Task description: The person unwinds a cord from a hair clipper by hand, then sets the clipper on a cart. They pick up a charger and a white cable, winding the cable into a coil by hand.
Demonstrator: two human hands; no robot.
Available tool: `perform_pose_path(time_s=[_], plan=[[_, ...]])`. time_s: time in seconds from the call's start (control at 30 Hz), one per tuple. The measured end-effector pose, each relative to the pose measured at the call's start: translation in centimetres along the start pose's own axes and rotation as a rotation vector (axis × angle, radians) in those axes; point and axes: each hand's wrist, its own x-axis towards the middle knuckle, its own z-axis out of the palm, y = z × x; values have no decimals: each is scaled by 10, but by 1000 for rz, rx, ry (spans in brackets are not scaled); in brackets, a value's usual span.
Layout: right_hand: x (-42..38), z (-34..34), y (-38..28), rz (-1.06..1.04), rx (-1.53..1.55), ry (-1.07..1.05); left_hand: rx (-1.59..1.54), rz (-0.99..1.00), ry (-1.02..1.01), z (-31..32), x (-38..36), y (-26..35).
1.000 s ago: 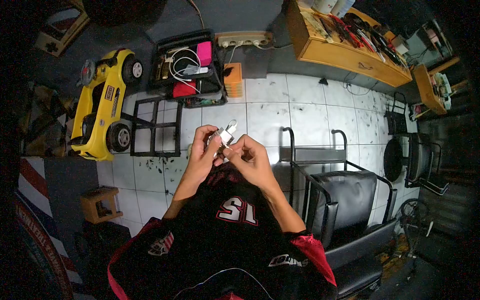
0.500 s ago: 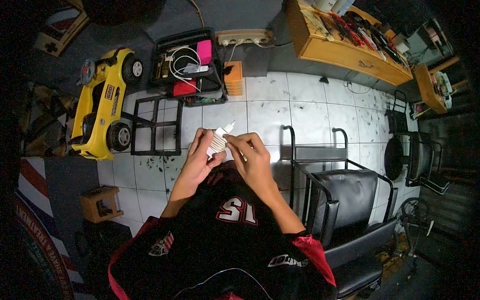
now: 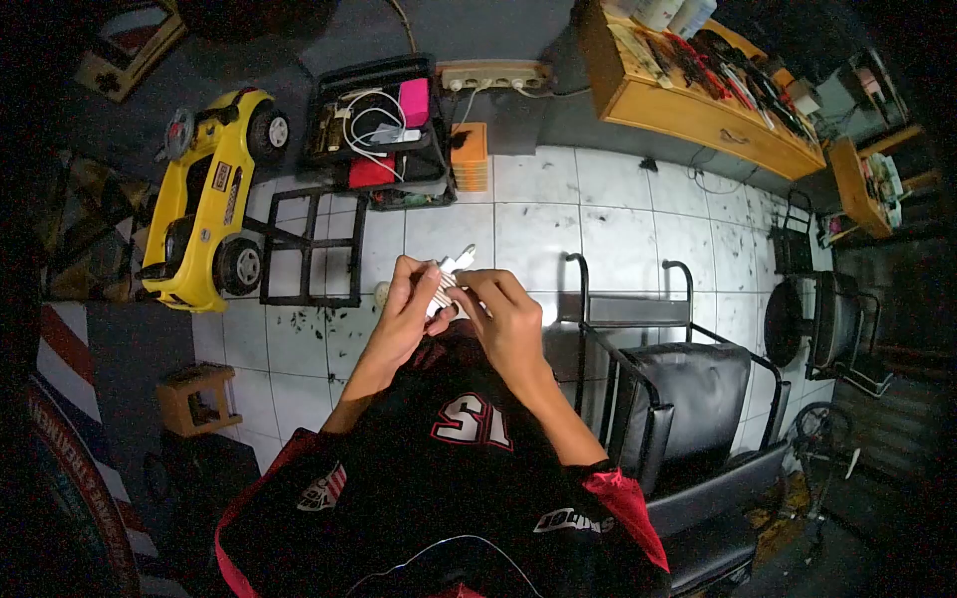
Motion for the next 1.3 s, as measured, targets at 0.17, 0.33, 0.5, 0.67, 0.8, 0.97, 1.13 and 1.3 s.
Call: perform_pose_path(time_s=[0.17, 0.33, 0.5, 0.67, 0.8, 0.97, 1.13, 1.3], plan=[[1, -6, 12, 6, 42, -47, 68, 19, -82, -1, -2, 0], [0, -8, 20, -23, 8, -30, 49, -3, -64, 2, -1, -3], [-3, -3, 7, -66, -34, -27, 73, -15, 49, 5, 0, -3], [-4, 5, 10, -38, -39, 28, 179, 19, -5, 1, 1, -5], [-5, 5, 10, -9, -58, 29, 199, -2, 18, 3, 1, -9], [-6, 6, 13, 4, -102, 7, 329, 38, 41, 3, 2, -15], [-12, 10, 18, 62, -179, 17, 517, 48, 45, 11, 4, -10], [-9, 8, 16, 137, -127, 120, 524, 34, 35, 18, 5, -8]])
